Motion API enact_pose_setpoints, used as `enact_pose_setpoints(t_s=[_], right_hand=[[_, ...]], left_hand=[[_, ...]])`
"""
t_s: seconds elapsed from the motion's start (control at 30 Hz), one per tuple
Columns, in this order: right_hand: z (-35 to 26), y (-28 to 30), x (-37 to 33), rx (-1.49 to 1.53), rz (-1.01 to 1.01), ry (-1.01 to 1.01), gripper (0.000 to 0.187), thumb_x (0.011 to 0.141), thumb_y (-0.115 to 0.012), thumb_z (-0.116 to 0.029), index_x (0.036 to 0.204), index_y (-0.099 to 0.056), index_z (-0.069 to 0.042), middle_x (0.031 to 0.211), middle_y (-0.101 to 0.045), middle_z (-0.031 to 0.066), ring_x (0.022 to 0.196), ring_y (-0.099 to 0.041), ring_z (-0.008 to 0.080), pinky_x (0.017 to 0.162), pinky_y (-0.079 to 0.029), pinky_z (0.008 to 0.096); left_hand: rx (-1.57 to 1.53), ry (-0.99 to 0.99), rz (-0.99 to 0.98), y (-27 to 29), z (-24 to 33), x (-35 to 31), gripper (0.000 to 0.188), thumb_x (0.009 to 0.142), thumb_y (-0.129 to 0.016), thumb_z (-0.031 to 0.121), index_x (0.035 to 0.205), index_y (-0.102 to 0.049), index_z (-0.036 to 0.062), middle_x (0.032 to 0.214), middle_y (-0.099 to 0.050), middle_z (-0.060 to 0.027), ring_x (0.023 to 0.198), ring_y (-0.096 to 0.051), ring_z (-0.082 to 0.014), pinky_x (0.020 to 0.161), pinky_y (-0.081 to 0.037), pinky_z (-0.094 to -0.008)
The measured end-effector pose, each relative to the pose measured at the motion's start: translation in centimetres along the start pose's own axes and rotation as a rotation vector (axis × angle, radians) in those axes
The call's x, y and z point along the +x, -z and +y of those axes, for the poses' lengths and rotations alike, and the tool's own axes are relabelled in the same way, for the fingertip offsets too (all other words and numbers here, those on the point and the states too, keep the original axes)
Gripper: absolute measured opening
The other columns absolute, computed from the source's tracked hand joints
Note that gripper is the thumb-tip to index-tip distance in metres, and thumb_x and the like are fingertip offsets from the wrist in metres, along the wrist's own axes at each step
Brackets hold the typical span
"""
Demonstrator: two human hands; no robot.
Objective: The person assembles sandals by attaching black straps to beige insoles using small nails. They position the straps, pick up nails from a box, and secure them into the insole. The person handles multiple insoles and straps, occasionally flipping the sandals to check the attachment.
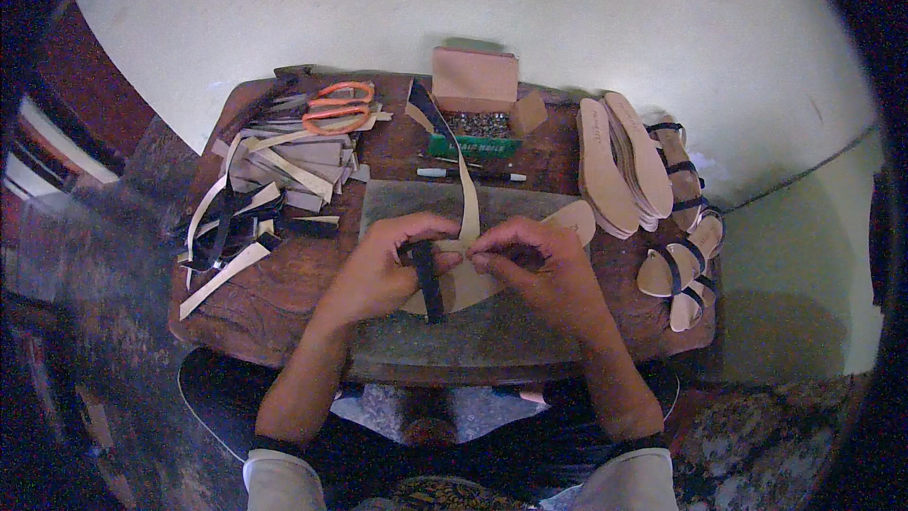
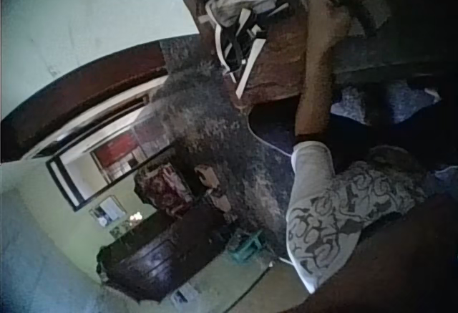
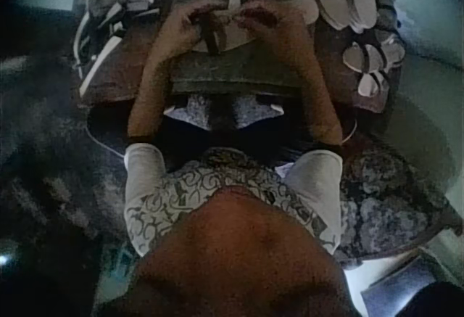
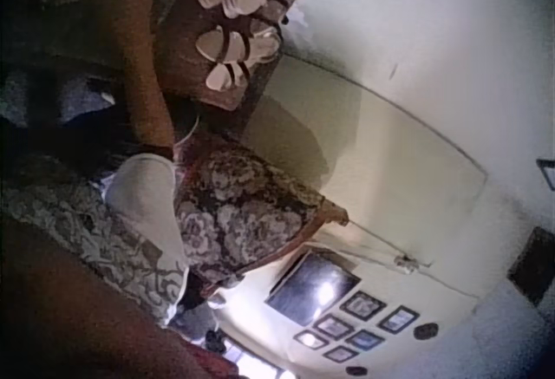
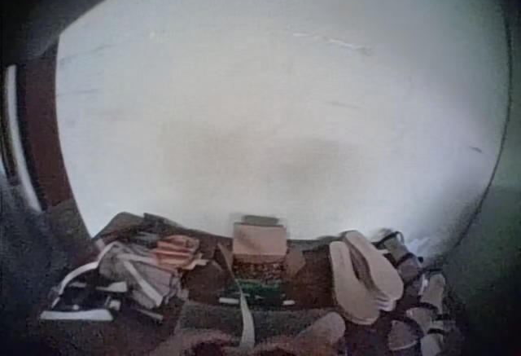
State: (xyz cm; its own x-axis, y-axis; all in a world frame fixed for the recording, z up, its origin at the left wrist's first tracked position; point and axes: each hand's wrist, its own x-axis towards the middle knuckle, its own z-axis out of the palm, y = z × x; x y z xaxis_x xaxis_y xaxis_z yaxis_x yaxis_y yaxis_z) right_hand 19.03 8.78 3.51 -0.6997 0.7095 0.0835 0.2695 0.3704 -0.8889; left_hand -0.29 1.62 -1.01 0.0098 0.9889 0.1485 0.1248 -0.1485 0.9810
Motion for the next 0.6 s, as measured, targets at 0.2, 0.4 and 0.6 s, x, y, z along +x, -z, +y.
enact_pose_setpoints(t_s=[0.2,0.4,0.6], right_hand=[[0.4,0.2,0.4,-0.068,0.055,0.040,0.008,0.081,-0.068,-0.004,0.089,-0.066,-0.002,0.080,-0.066,0.0027,0.073,-0.061,0.0091,0.066,-0.048,0.0243],[0.5,2.0,1.6,-0.022,0.153,0.053,0.009,0.081,-0.066,-0.008,0.088,-0.066,-0.002,0.083,-0.068,0.0094,0.076,-0.066,0.0190,0.070,-0.051,0.0304],[1.0,2.6,3.6,-0.169,0.198,0.104,0.011,0.082,-0.066,-0.009,0.090,-0.067,-0.002,0.083,-0.068,0.0093,0.077,-0.065,0.0186,0.071,-0.050,0.0299]], left_hand=[[-0.012,0.028,-0.003,0.1,-0.2,0.0,0.027,0.081,-0.070,0.009,0.105,-0.061,0.0006,0.084,-0.063,-0.0019,0.079,-0.055,-0.0059,0.068,-0.045,-0.0243],[0.109,-0.046,0.072,0.4,-0.6,0.2,0.026,0.081,-0.070,0.010,0.103,-0.061,0.0004,0.081,-0.062,-0.0022,0.076,-0.054,-0.0062,0.066,-0.045,-0.0248],[-0.021,0.078,0.028,0.6,0.2,0.1,0.026,0.081,-0.070,0.011,0.102,-0.062,-0.0003,0.081,-0.064,-0.0034,0.078,-0.057,-0.0077,0.068,-0.046,-0.0255]])
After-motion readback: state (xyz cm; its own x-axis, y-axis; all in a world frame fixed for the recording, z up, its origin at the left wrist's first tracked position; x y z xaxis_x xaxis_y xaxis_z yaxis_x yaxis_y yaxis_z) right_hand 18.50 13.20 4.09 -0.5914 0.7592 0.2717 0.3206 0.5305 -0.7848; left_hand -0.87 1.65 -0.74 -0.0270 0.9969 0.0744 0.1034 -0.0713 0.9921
